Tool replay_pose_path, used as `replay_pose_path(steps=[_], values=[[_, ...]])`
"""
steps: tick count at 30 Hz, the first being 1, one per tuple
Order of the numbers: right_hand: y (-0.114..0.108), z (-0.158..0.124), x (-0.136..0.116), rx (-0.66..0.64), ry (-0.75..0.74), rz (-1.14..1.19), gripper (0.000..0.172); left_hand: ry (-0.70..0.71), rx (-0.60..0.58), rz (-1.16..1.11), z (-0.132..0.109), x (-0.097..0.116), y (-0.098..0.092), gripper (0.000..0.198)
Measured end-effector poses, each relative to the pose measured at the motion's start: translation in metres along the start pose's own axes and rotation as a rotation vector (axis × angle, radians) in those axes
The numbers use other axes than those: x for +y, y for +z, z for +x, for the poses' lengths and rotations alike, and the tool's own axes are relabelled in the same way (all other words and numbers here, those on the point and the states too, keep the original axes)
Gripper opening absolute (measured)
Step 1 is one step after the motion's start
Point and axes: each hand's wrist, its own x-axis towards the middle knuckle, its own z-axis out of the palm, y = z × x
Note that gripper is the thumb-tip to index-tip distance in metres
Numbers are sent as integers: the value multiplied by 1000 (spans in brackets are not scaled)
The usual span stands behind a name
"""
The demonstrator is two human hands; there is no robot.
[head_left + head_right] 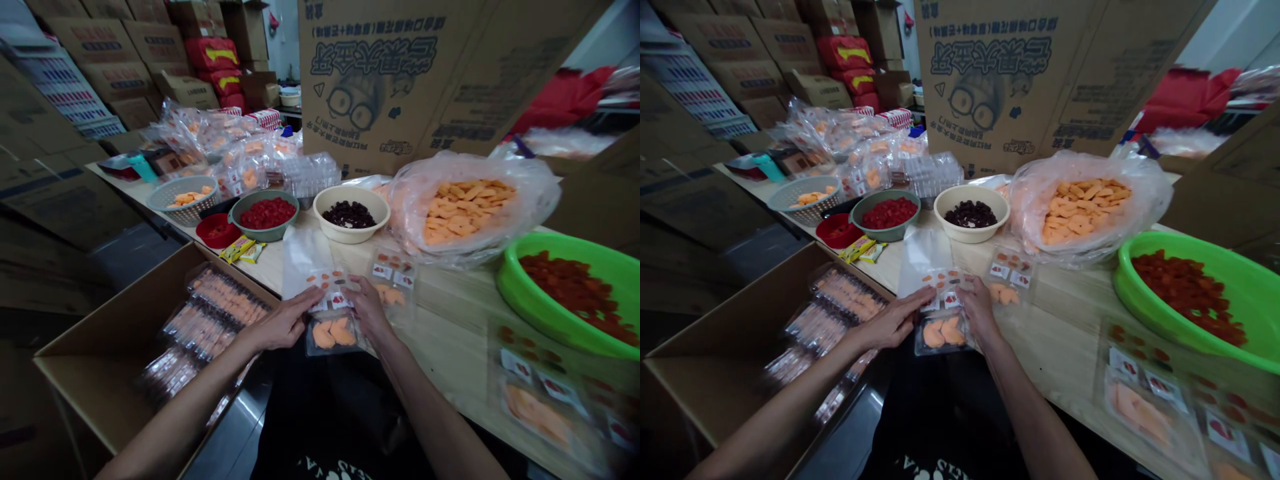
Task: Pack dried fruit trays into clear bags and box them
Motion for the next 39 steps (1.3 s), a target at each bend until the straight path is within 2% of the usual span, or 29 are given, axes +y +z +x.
replay_pose_path(steps=[3, 5, 7, 9, 12, 14, 17, 19, 22, 24, 28, 32, 37, 39], values=[[3, 2, 5, 88, -77, -368, 44, -94, -99, 57, -11, 10, 12, 87], [6, -1, 3, 111, -146, -793, 34, -180, -64, 140, -14, 15, 22, 80], [11, -9, -2, 132, -270, -1200, 30, -220, 1, 186, -15, 18, 30, 64], [17, -19, -7, 55, -449, -1474, 41, -201, 16, 188, -15, 17, 35, 68], [29, -27, -10, -226, -628, -1652, 63, -157, -16, 173, -16, 14, 38, 104], [38, -23, -12, -267, -654, -1675, 57, -169, 2, 172, -17, 13, 40, 103], [49, -7, -18, -182, -713, -1654, 37, -220, 101, 125, -14, 12, 45, 79], [52, 2, -21, -170, -755, -1647, 32, -251, 203, 82, -9, 11, 48, 77], [50, 3, -18, -225, -816, -1639, 29, -281, 393, 83, -1, 7, 52, 84], [44, -4, -12, -289, -869, -1618, 27, -273, 478, 96, 2, 3, 56, 77], [24, -18, -4, -380, -902, -1549, 24, -246, 533, 116, 4, 1, 63, 48], [6, -27, -13, -402, -907, -1450, 29, -235, 588, 93, 4, 8, 62, 51], [-1, -47, -21, -455, -959, -1346, 36, -262, 598, -213, 4, 26, 60, 42], [-1, -55, -19, -472, -945, -1351, 40, -310, 624, -236, 4, 30, 65, 39]])
